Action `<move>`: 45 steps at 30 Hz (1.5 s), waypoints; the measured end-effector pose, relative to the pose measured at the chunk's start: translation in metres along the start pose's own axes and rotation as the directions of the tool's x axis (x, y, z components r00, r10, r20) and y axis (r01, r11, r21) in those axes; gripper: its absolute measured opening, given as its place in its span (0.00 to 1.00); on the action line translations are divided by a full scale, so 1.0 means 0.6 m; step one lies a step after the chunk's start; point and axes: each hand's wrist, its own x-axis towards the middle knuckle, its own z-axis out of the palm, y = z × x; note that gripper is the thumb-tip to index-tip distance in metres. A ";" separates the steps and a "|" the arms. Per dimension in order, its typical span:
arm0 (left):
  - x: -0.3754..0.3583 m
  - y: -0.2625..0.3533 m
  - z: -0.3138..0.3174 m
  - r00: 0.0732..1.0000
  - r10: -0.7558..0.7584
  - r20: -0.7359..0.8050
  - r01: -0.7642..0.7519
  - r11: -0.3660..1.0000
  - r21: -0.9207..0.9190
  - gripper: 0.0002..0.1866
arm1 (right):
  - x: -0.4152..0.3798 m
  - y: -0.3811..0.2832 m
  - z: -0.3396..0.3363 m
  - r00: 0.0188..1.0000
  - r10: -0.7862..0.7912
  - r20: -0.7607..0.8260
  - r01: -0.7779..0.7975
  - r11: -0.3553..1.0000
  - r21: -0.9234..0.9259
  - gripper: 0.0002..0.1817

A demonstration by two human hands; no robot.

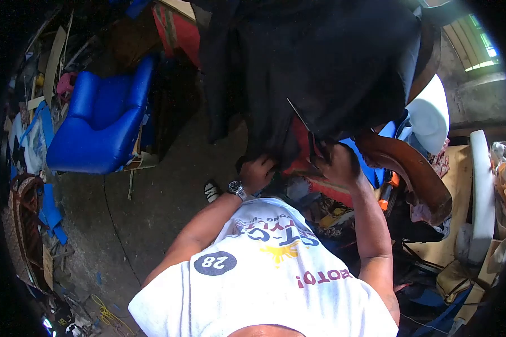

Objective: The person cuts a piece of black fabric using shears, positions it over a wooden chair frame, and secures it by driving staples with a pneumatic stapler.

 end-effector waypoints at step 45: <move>-0.419 -0.293 -0.285 0.631 -0.745 0.215 0.695 0.666 0.270 0.20 | 0.444 -0.245 -0.023 0.991 0.005 0.137 -0.011 0.999 0.038 0.28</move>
